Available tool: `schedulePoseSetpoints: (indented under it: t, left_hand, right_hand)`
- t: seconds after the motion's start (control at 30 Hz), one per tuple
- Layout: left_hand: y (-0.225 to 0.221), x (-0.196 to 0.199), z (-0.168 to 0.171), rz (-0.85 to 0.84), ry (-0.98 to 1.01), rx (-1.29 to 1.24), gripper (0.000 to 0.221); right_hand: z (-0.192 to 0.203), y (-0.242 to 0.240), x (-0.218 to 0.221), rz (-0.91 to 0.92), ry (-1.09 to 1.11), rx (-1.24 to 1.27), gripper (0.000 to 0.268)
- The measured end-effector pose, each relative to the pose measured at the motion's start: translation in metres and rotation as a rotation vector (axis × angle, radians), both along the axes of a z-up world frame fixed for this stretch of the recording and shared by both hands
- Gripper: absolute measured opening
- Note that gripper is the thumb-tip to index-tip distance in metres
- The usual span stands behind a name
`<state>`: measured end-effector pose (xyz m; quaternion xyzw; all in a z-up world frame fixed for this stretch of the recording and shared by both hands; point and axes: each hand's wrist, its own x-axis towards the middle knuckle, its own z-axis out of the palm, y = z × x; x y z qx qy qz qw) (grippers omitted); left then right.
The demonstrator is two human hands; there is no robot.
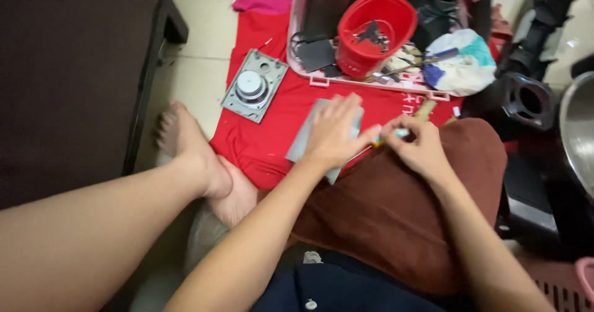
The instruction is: Cleaning the surface of a small metal plate using a toothbrush and a cloth.
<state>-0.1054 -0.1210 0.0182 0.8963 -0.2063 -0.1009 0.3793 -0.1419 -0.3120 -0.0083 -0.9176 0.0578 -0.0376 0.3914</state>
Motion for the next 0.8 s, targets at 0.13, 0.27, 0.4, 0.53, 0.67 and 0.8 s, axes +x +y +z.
schedulePoseSetpoints:
  t: [0.13,0.27,0.4,0.53,0.67,0.8]
  left_hand:
    - [-0.003,0.0,-0.026,-0.112,-0.113,0.077,0.068]
    - [0.0,0.01,-0.045,-0.065,-0.195,0.013,0.052]
    - [0.002,0.015,-0.052,-0.035,-0.192,0.005,0.054]
    - [0.001,0.015,-0.058,-0.006,-0.27,-0.031,0.043]
    - [-0.003,0.017,-0.064,0.021,-0.28,-0.058,0.04]
    - [-0.003,0.019,-0.067,0.034,-0.3,-0.068,0.04]
  right_hand:
    - [0.015,0.013,0.0,0.206,0.076,-0.134,0.016]
    - [0.021,0.022,-0.005,0.296,0.074,-0.312,0.019]
    - [-0.002,0.002,-0.003,0.157,-0.059,-0.354,0.013]
    - [0.009,0.016,-0.006,0.104,-0.079,-0.363,0.014]
    - [0.008,0.013,-0.005,0.24,0.054,-0.432,0.018]
    - [-0.007,0.005,-0.001,0.259,0.09,-0.544,0.021]
